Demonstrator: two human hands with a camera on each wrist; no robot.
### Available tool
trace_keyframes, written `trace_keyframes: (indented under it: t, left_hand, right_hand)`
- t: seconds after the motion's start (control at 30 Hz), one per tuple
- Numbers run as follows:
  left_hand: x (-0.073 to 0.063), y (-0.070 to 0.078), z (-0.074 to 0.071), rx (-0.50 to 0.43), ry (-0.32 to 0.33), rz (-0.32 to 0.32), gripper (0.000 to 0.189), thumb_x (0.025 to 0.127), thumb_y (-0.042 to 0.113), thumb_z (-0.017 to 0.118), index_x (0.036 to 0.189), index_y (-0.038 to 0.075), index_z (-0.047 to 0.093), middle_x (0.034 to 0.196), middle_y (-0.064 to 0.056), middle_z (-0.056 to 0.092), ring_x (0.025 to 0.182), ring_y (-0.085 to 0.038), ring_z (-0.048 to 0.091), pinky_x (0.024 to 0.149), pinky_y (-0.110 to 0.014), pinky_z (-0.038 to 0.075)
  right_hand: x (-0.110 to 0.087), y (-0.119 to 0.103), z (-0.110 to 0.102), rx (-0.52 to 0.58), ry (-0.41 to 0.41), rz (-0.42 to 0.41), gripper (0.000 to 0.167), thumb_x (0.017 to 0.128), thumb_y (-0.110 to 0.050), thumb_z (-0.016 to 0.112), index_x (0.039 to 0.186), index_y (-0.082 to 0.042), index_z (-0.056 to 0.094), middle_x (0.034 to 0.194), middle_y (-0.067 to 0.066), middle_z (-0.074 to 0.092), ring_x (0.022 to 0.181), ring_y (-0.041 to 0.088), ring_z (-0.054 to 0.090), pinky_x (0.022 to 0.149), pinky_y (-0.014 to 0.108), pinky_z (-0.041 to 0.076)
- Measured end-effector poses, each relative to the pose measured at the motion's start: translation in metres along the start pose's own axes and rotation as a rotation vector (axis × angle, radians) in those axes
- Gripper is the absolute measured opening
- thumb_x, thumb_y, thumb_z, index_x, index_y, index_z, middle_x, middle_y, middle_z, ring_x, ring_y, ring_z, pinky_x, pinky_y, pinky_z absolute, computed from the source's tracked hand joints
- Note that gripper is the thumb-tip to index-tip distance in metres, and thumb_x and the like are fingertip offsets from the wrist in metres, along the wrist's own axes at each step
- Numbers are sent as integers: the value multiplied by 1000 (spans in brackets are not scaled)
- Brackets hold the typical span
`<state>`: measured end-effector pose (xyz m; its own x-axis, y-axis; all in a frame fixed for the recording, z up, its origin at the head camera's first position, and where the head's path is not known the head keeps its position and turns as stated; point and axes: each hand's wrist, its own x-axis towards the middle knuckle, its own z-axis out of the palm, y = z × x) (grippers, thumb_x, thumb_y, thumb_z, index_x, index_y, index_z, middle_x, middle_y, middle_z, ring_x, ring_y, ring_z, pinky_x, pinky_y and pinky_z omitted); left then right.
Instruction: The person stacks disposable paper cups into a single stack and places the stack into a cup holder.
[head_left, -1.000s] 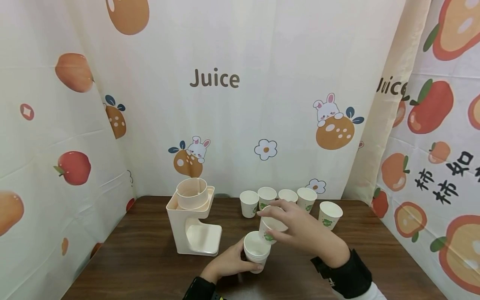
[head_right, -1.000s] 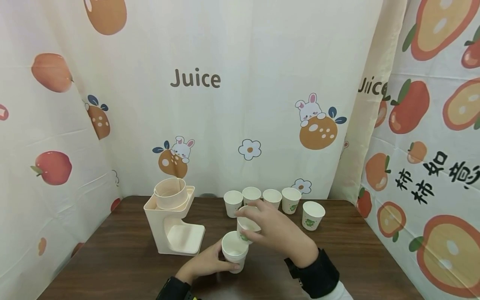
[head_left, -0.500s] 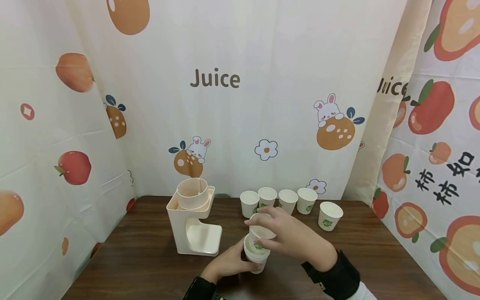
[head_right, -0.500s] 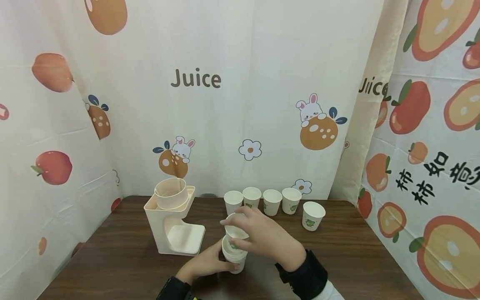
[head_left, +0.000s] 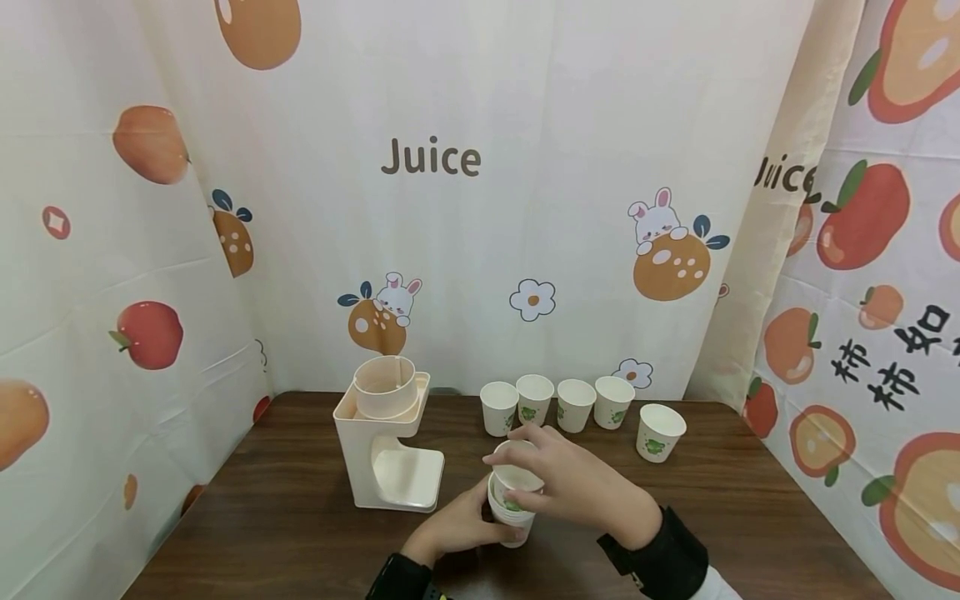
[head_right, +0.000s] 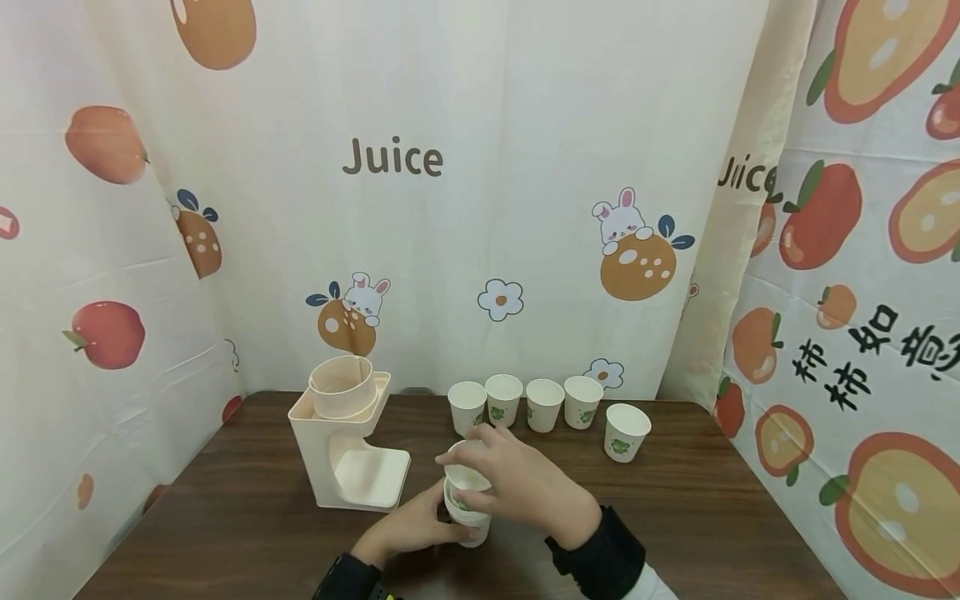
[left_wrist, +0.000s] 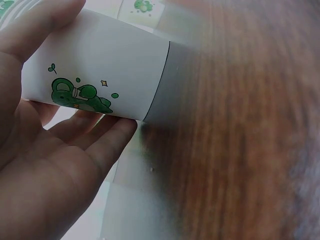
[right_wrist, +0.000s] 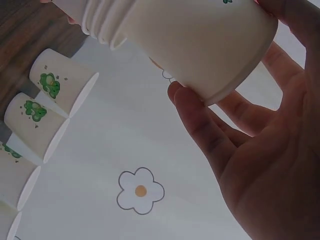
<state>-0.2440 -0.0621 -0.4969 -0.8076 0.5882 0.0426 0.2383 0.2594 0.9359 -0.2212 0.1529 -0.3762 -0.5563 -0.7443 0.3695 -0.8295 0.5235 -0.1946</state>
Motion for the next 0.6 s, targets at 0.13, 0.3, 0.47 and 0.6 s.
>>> trace_keyframes:
  t: [0.13,0.3,0.47,0.6]
  left_hand:
    - [0,0,0,9,-6,-9,85,85,31,81,154,24,33,132,5,55,117,-16,55,97,-44,42]
    - [-1,-2,0,17,-3,-6,84,85,30,81,154,25,33,135,4,54,118,-16,54,97,-44,42]
    - [-1,-2,0,15,2,-6,81,85,30,81,151,21,37,134,4,54,118,-16,54,98,-44,42]
    - [-1,-1,0,9,0,-8,78,85,30,81,149,19,39,133,5,55,117,-16,54,98,-44,41]
  right_hand:
    - [0,1,6,-10,-2,-4,37,92,-32,75,128,-32,65,125,-4,56,122,16,52,87,34,52]
    - [1,2,11,-6,1,-2,35,93,-33,74,127,-33,65,124,-4,55,116,14,52,87,32,51]
    - [1,2,16,18,-12,5,34,93,-32,74,126,-33,66,124,-5,56,113,13,52,86,31,50]
    - [1,4,18,19,-25,17,34,93,-33,74,126,-33,66,123,-5,55,112,13,52,86,31,50]
